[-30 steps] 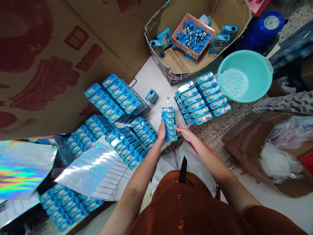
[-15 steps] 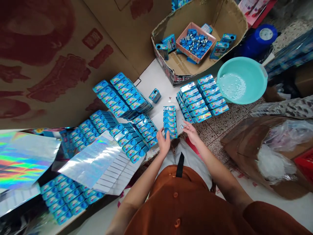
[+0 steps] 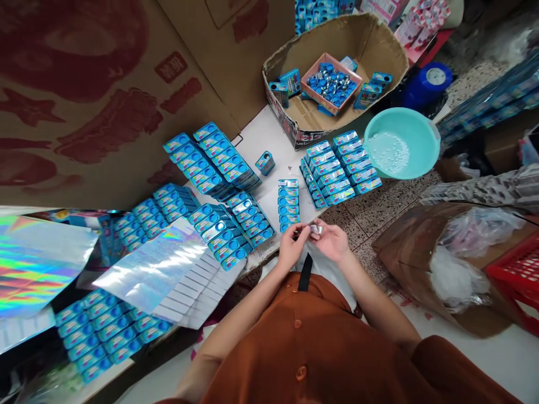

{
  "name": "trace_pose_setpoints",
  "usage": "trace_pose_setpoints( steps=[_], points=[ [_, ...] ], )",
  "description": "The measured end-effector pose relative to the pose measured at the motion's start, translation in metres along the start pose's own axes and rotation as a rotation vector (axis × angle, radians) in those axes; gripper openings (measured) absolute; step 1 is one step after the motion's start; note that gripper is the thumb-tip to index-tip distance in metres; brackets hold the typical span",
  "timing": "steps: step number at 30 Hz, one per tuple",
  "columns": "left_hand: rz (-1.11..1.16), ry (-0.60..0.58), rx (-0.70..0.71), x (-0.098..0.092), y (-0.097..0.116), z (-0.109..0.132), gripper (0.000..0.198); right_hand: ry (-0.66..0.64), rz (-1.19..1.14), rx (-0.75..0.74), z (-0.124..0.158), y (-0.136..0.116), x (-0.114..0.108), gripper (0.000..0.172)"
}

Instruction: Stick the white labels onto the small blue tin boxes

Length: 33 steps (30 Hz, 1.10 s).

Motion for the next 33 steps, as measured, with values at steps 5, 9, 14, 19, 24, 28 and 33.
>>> trace_pose_setpoints(
  steps=[5,9,14,19,24,28,33],
  points=[
    [0.162,-0.038,-0.119,0.008,-0.005,0.009,0.031,0.023,0.096,-0.022,0.009,0.002,0.002,0.025],
    [0.202,-0.033,-0.172,0.003,-0.014,0.011,0.031,0.024,0.143,-0.043,0.013,0.003,-0.002,0.031],
    [0.1,-0.088,-0.104,-0.008,-0.015,0.016,0.024,0.115,0.315,-0.116,0.014,0.007,-0.013,0.036],
    [-0.136,-0.038,0.036,-0.038,-0.015,0.024,0.019,0.179,0.494,-0.158,0.011,0.018,-0.022,0.034],
    [-0.169,0.031,-0.008,-0.058,-0.031,0.021,0.019,0.185,0.538,-0.166,0.002,0.026,-0.021,0.033],
    [-0.134,0.14,-0.071,-0.068,-0.047,0.008,0.018,0.303,0.522,-0.256,-0.007,0.023,-0.017,0.029],
    [-0.32,0.208,-0.076,-0.08,-0.061,-0.003,0.017,0.406,0.531,-0.259,-0.02,0.044,-0.017,0.024]
  ],
)
Point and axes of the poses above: each hand's wrist, its own z-axis away from the middle knuckle, its own x-axis out of the palm, y = z × x, the point moved 8 cm from there along -z, towards the middle knuckle, and after that the axes turned 12 degrees about z, right-handed, at the moved point
